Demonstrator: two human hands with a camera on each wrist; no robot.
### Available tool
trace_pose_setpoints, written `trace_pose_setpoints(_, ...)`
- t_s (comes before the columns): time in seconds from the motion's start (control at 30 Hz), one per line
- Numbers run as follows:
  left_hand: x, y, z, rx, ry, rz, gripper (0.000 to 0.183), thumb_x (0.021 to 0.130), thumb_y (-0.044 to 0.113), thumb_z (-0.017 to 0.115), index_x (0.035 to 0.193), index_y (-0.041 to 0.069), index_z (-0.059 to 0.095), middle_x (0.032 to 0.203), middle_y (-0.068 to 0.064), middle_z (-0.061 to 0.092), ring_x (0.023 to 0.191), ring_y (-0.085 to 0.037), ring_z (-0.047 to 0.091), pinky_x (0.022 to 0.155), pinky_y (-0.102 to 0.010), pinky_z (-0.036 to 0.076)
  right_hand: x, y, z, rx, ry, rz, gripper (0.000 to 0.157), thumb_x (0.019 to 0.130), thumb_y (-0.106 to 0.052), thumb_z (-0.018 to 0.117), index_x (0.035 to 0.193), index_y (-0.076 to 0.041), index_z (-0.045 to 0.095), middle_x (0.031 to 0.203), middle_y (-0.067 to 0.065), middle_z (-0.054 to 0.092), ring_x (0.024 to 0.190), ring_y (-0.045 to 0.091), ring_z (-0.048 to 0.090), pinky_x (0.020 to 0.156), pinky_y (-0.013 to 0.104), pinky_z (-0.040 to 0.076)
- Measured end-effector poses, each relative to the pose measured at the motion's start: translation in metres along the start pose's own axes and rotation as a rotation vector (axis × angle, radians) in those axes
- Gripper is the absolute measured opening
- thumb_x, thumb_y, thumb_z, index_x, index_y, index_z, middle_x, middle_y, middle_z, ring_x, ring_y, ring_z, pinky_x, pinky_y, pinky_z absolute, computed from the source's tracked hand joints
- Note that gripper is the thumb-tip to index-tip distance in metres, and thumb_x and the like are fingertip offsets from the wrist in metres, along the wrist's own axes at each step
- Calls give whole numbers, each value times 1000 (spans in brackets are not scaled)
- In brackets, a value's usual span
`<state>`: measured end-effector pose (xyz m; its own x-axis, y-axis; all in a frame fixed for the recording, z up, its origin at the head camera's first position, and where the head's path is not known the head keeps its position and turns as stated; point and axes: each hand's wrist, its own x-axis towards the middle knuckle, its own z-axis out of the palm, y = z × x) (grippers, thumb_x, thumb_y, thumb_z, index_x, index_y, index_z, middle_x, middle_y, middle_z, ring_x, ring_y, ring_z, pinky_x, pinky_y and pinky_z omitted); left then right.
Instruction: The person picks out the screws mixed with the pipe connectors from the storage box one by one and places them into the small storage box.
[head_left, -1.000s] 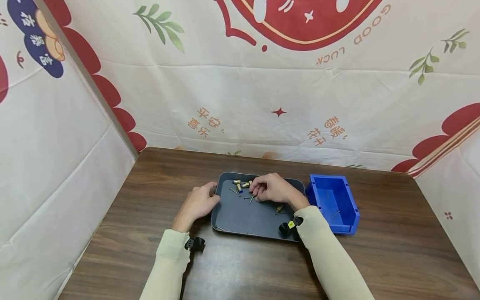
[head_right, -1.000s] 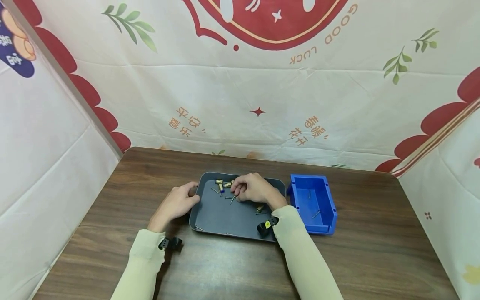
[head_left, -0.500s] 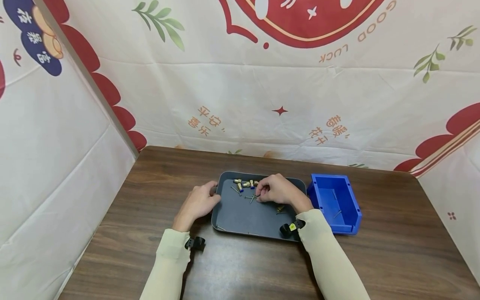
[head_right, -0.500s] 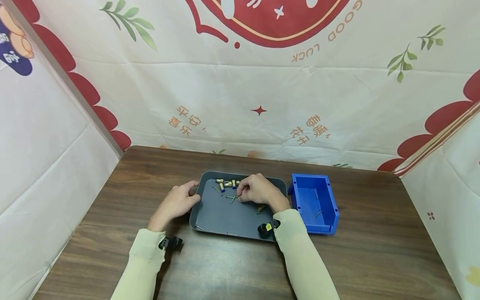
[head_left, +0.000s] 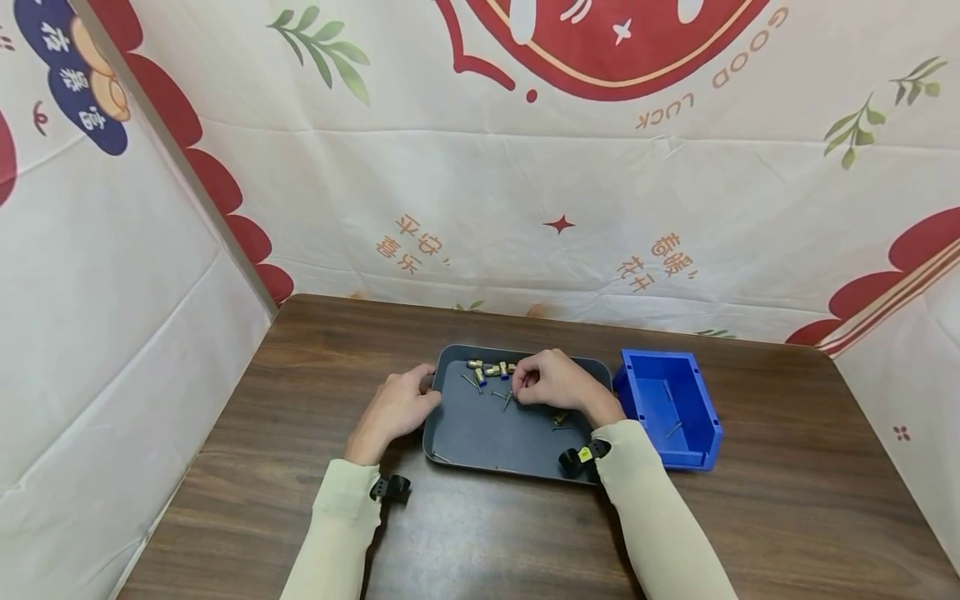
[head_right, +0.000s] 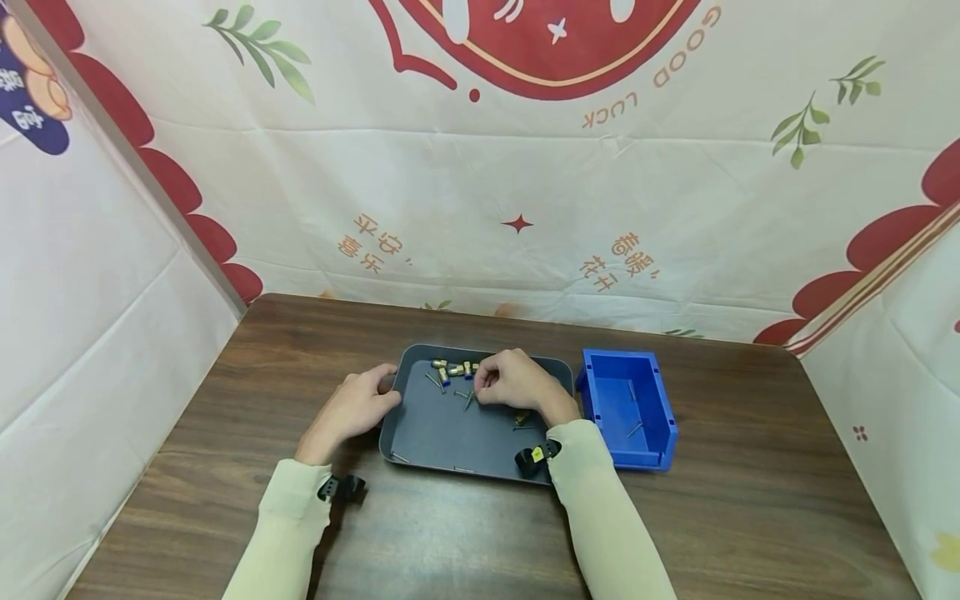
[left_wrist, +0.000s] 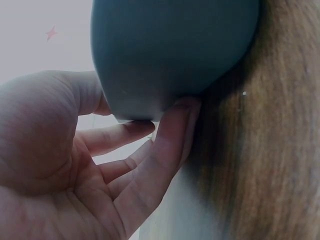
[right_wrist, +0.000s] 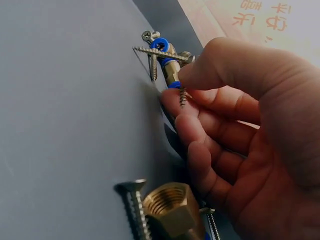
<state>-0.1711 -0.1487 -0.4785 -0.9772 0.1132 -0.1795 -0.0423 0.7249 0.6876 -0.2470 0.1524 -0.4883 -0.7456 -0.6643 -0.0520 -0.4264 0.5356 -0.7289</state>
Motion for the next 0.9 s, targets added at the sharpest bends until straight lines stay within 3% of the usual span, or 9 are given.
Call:
trace_pose_setpoints(0.27,0,1,0,-4,4,-1,53,104,22,64,156,9,62,120,-12,78,92,-20,72,87,-48,58,1,1,0,45,28,-4,16,92,-1,80,90,-17,77,83,-6,71,76,15,64,72,30,55)
trace_pose_setpoints(0.9,0,0,0,-8,6,-6,53,103,22,65,156,10,62,116,-9,78,90,-19,72,86,-47,58,2,-4,0,35,13,13,15,90,2,80,92,-13,81,82,-7,72,76,14,65,71,30,56)
